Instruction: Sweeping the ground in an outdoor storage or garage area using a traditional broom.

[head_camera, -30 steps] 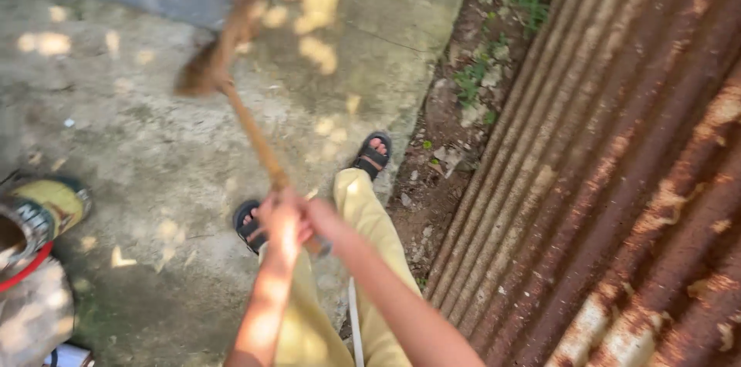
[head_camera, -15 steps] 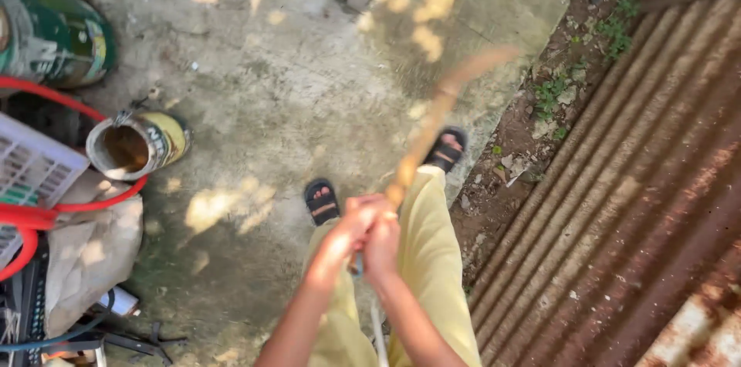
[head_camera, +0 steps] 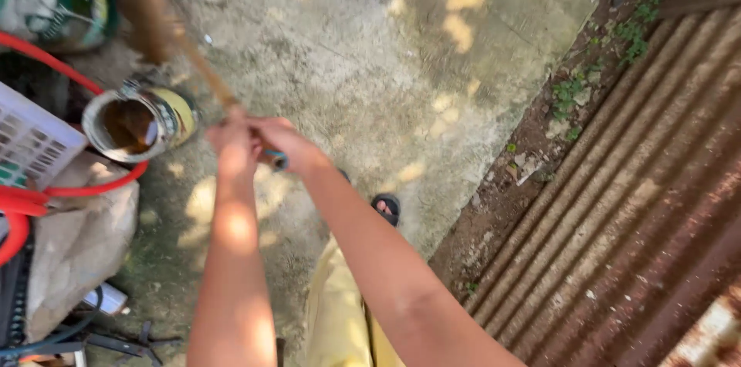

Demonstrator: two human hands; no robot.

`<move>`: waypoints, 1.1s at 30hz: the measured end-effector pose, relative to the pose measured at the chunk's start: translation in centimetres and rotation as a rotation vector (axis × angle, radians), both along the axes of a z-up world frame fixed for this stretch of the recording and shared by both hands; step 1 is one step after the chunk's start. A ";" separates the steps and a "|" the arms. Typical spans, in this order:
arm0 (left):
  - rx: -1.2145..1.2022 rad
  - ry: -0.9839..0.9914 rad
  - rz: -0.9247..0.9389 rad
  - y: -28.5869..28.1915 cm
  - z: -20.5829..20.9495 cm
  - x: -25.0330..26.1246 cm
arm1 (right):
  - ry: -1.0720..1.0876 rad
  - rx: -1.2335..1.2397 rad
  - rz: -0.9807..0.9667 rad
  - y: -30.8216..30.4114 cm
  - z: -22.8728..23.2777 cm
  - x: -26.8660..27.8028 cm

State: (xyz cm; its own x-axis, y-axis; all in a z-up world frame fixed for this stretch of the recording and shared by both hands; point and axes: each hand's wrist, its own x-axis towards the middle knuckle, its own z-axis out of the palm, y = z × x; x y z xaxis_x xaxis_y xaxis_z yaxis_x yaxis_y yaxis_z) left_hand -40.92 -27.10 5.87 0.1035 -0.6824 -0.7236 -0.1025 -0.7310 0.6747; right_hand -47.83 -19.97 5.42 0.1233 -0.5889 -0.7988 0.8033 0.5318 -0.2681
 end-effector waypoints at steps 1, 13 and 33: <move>0.053 -0.059 -0.215 1.5 -1.1 -0.6 | -0.047 0.034 -0.191 2.0 -0.7 -0.4; 0.459 0.327 -1.191 34.1 8.0 -10.2 | 0.457 0.601 -0.874 34.2 14.0 -1.7; -0.238 -0.291 -0.551 -31.6 5.0 -3.2 | -0.026 -0.045 -0.332 -30.4 0.0 0.0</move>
State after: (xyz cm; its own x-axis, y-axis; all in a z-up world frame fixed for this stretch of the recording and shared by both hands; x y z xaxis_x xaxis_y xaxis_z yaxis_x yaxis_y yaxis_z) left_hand -44.14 -58.70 10.86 -0.1379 -0.8292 -0.5417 -0.6212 -0.3536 0.6993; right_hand -47.81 -50.32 5.38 -0.0612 -0.6346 -0.7704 0.9374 0.2285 -0.2628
